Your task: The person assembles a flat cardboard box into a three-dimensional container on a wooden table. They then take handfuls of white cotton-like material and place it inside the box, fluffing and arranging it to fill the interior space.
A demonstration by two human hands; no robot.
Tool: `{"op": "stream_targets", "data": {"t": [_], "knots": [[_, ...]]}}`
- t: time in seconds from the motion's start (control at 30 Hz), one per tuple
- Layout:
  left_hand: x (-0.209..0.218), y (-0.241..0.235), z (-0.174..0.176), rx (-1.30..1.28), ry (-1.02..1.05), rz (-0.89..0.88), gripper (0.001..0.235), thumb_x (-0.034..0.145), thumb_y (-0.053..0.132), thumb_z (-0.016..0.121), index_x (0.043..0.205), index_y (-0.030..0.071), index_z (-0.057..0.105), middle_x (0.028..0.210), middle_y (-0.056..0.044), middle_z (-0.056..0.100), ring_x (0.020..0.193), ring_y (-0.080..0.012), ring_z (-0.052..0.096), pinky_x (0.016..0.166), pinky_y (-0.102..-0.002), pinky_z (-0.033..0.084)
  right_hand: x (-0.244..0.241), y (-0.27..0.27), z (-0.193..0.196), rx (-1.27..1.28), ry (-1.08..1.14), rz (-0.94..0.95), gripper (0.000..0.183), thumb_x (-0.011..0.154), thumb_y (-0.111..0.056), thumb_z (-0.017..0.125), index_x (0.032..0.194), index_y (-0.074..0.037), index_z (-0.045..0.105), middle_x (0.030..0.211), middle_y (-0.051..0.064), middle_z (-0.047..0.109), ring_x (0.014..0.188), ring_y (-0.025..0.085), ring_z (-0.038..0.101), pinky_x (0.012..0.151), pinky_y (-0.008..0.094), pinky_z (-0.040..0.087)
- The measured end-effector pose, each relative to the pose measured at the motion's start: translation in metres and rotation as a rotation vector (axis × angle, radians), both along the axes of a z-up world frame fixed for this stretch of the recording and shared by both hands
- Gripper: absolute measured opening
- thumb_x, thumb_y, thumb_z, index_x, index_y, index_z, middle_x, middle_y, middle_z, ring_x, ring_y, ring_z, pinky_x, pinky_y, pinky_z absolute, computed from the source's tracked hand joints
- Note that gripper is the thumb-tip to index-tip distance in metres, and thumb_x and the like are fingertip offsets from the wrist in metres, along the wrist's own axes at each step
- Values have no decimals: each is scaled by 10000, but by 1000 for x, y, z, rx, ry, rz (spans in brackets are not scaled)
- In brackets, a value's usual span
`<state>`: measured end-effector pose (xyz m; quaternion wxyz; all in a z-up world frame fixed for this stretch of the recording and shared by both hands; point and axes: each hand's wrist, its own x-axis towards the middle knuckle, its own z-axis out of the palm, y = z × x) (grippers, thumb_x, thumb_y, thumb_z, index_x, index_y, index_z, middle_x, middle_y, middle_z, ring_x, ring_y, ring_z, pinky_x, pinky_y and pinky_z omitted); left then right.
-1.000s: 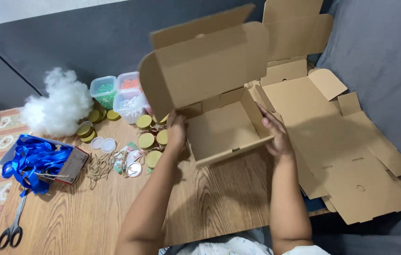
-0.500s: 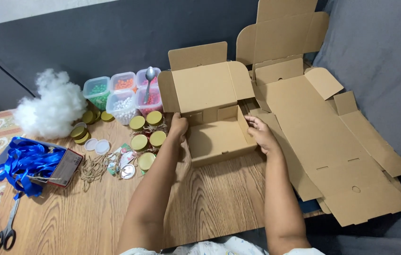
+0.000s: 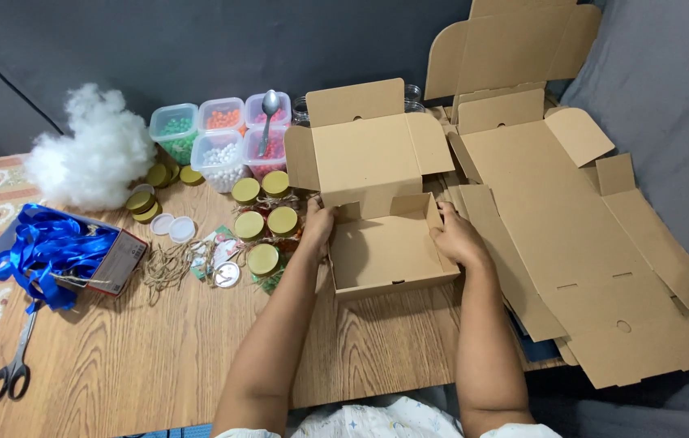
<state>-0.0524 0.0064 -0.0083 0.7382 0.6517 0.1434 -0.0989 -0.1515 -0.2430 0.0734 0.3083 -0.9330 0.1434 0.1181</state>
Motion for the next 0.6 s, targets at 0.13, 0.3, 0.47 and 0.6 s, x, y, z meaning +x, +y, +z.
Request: {"op": "stream_targets", "data": {"t": [0.13,0.3,0.47,0.6], "knots": [[6,0,-14,-59,-57,49,662,767,32,570,1413,33,423,1182,-129,544,1107,-257,560,916,-431,522,-9,13,29,38,12,-11,665,936,-178,511,1566,-97,316,1559,215,457,1402,430,469,1141,590,393],[20,7,-39,-145,-81,26,637,847,91,609,1455,68,423,1261,-98,575,1150,-227,575,958,-435,539,-11,16,31,23,27,-8,659,944,-203,521,1564,-90,326,1547,237,464,1385,438,487,1125,605,409],[21,3,-55,-107,-79,54,533,879,85,588,1397,120,471,1253,-99,624,1146,-222,605,932,-409,562,-6,13,22,-7,38,-1,665,946,-210,503,1574,-95,314,1527,283,465,1383,461,479,1124,614,404],[20,-2,-59,-34,-96,72,477,890,84,598,1350,117,476,1262,-130,610,1139,-224,571,947,-418,530,-5,16,22,3,23,-20,670,946,-176,511,1578,-67,317,1524,315,453,1396,472,459,1118,624,391]]}}
